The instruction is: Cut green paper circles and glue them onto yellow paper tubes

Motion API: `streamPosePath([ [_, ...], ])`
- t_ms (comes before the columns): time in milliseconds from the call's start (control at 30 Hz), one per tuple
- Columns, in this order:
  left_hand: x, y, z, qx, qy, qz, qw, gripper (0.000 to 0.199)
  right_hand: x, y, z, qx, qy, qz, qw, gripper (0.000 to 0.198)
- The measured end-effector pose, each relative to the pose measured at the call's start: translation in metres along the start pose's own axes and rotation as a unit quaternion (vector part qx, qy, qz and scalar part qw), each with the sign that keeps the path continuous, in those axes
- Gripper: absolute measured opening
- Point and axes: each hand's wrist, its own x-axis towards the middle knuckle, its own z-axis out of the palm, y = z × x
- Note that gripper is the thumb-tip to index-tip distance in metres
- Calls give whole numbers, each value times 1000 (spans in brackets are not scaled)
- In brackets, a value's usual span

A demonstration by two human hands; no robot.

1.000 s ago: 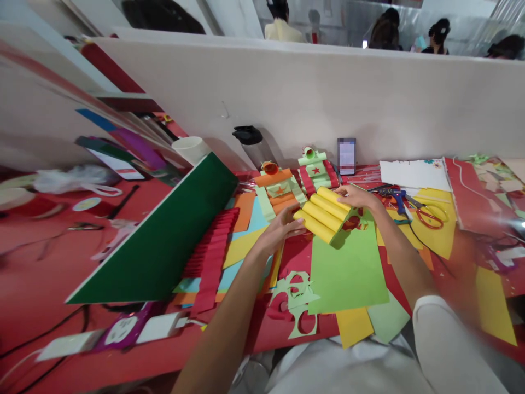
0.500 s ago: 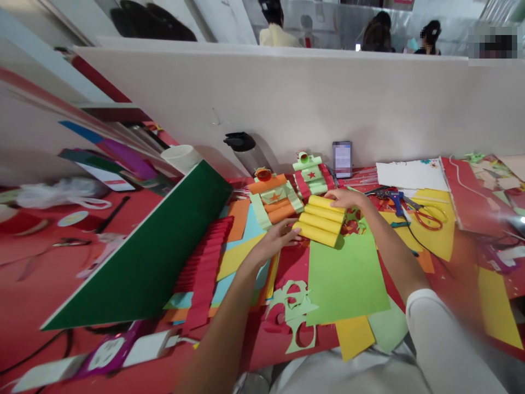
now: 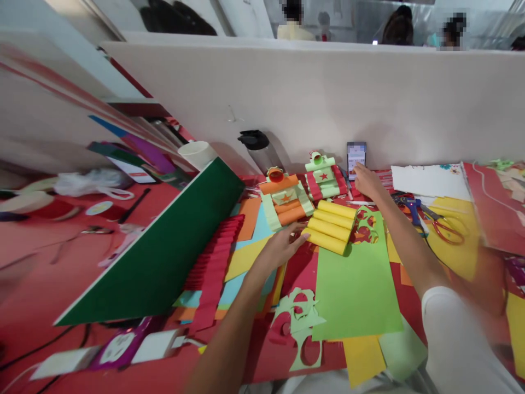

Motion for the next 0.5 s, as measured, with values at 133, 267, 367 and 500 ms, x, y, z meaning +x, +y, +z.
streamPosePath([
  [133,0,5,0,4,9,7,1000,41,4,7,10,-6,-5,2,1000,31],
  [267,-1,7,1,-4,24,10,1000,37,5,8,9,-26,4,9,1000,33],
  [367,0,6,3,13,23,11,1000,38,6,7,1,-39,5,19,999,32],
  [500,2,3,5,5,27,16,999,37,1,4,-16,-29,19,27,999,27],
])
